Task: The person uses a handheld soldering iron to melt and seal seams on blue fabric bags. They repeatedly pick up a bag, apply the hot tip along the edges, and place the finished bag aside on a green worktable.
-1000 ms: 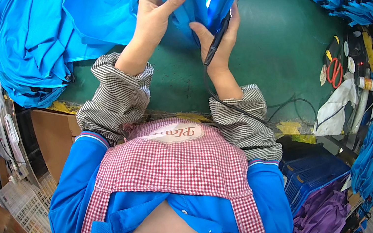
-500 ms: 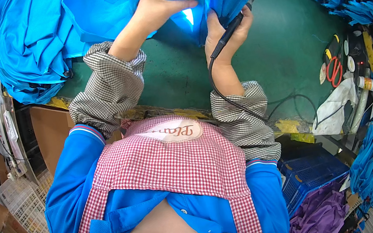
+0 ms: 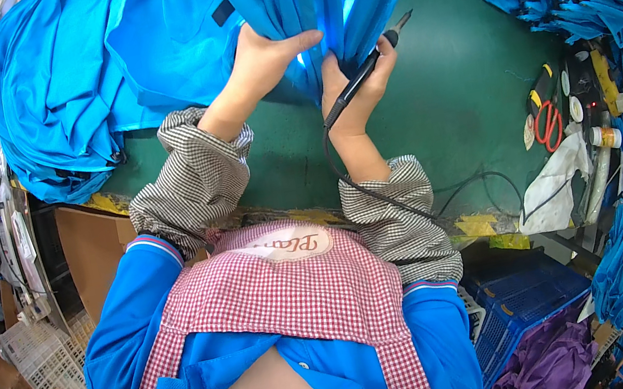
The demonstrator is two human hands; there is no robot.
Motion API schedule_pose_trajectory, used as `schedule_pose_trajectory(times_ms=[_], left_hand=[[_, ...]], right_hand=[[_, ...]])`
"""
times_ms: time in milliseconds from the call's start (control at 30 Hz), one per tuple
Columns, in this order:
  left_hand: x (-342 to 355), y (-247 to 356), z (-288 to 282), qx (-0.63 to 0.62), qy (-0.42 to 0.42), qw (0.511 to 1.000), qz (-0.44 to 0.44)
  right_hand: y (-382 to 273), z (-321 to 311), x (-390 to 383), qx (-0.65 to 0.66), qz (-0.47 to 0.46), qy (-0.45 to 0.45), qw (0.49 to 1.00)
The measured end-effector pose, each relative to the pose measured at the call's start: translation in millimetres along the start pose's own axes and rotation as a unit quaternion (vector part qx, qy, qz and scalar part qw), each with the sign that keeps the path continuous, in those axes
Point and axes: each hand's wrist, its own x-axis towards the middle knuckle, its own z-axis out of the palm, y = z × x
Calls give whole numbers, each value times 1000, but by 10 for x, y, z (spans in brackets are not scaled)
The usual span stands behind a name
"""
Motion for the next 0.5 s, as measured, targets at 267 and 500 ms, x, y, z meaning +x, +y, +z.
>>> schedule_pose_trajectory(times_ms=[267,500], left_hand=[[3,46,106,43,31,999,11],[15,55,57,16,24,998,49]], right_hand=[[-3,-1,21,-24,-11,7,1000],[-239,-595,73,-117,-309,-27,944]])
